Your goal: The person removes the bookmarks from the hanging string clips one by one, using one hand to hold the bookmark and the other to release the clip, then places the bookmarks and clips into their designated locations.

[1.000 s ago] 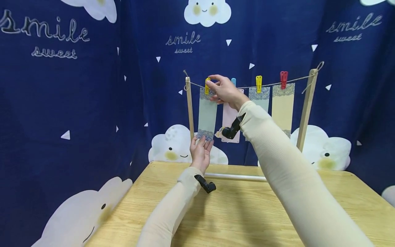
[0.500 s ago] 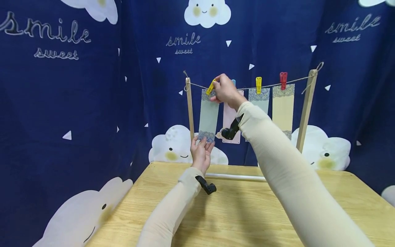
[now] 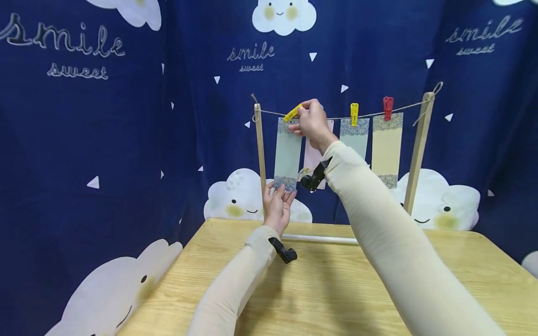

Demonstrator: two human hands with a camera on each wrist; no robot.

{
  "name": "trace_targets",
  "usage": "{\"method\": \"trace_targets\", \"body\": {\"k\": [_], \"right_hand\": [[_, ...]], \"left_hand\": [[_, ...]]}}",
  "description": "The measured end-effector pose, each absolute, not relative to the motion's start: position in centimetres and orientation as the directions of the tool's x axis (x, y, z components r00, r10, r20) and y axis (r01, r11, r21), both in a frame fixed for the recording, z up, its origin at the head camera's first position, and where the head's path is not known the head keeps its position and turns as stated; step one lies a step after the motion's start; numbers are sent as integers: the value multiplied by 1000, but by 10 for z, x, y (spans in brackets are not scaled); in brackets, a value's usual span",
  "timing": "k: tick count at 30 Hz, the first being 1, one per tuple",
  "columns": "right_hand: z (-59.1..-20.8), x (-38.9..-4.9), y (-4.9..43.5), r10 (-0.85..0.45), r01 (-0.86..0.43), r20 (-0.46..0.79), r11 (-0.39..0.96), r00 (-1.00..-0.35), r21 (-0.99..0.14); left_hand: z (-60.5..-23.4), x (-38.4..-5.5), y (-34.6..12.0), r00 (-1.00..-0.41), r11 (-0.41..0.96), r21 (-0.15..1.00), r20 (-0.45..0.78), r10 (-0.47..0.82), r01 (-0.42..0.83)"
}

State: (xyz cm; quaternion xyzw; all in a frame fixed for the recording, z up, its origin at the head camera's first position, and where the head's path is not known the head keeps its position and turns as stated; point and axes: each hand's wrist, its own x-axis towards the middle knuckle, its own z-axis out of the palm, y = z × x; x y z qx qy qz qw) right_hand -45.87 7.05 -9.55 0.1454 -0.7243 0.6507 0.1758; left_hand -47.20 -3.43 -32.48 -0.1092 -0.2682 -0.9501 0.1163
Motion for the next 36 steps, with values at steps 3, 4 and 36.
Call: {"method": "trace_targets", "body": {"k": [3, 4, 36], "right_hand": [[-98, -461, 69, 52, -433, 432, -8, -900, -901], [-98, -461, 69, 61, -430, 428, -38, -902, -902], [-118, -448, 88, 18, -619, 627, -180, -779, -765]], "left_hand": [[-325, -472, -34, -943, -822, 487, 286, -168, 294], [-325, -472, -34, -942, -821, 487, 290, -170, 298], [-333, -460, -48, -927, -806, 493, 330, -175, 328]]}}
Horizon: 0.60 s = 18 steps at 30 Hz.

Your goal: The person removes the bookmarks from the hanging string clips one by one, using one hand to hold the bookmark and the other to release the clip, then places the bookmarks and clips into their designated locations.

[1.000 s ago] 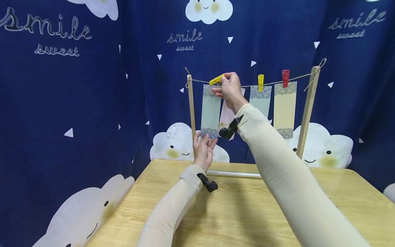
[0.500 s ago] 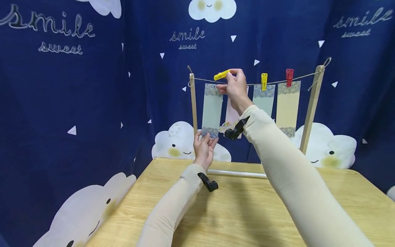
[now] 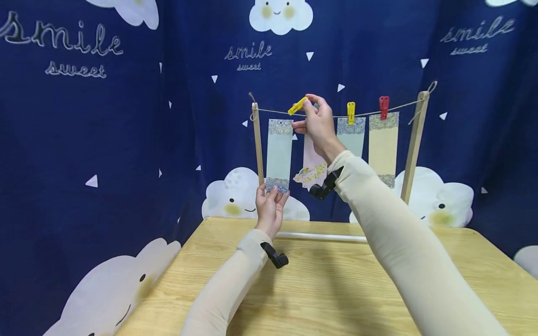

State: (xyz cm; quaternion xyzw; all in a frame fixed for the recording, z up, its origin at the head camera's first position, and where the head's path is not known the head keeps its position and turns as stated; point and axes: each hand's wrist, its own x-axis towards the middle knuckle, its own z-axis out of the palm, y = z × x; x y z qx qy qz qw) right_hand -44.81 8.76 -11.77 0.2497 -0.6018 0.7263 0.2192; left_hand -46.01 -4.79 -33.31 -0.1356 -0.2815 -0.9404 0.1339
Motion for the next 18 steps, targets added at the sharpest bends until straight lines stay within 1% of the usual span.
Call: {"method": "trace_targets", "body": {"k": [6, 10, 13, 18], "right_hand": [[-124, -445, 93, -26, -648, 659, -160, -752, -745], [-129, -442, 97, -30, -669, 679, -147, -733, -729], [-132, -441, 100, -27, -672, 681, -132, -732, -728], [-139, -436, 105, -60, -665, 674, -119, -736, -737]], "left_hand": [[-338, -455, -55, -915, -789, 515, 376, -144, 336], [-339, -449, -56, -909, -786, 523, 400, -115, 329], [-341, -444, -57, -907, -775, 542, 411, -93, 325], [-344, -434, -59, -905, -754, 567, 417, -84, 332]]}}
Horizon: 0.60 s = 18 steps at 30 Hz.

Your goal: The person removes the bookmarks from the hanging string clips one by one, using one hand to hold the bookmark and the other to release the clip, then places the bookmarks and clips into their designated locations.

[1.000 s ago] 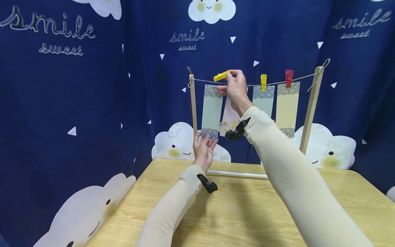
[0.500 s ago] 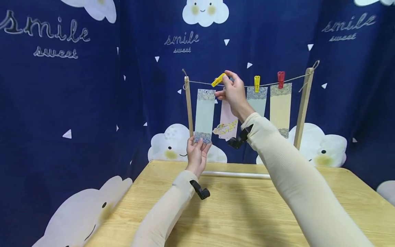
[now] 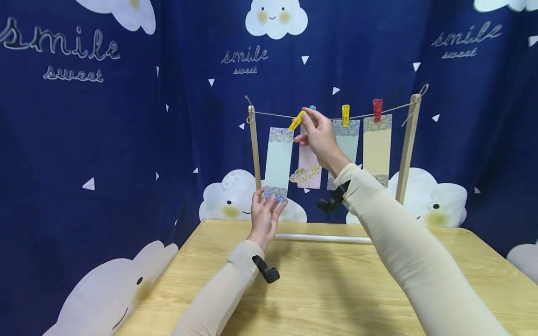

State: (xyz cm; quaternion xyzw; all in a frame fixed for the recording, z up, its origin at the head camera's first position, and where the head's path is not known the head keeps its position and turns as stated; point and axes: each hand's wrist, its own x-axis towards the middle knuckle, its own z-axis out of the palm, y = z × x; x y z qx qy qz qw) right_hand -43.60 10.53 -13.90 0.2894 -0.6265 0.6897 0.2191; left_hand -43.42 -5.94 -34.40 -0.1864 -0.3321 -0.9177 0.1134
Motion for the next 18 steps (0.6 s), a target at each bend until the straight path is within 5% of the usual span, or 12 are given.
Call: {"method": "trace_targets", "body": {"k": [18], "right_hand": [[-168, -419, 129, -54, -695, 702, -104, -710, -711]], "left_hand": [[-347, -393, -67, -895, -672, 628, 430, -120, 393]]}}
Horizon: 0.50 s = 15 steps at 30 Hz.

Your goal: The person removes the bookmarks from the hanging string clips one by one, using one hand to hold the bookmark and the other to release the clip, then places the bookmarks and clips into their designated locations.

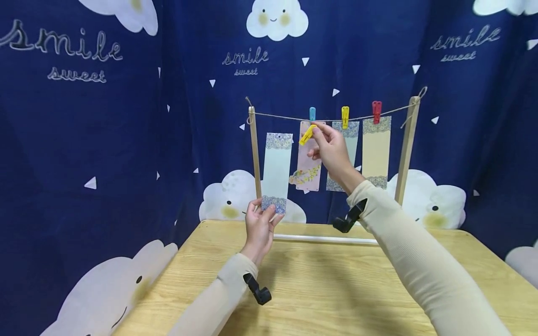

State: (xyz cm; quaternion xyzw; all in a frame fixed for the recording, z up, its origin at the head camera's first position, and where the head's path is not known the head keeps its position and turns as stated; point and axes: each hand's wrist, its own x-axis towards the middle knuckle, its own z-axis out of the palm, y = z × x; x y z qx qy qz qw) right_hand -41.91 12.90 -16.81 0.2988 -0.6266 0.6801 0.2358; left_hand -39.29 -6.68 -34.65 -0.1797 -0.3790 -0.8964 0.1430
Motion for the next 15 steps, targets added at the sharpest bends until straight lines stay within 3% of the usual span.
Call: {"method": "trace_targets", "body": {"k": [15], "right_hand": [[-199, -404, 146, -134, -689, 688, -46, -714, -724]], "left_hand": [[-368, -356, -76, -927, -584, 741, 371, -53, 330]]}}
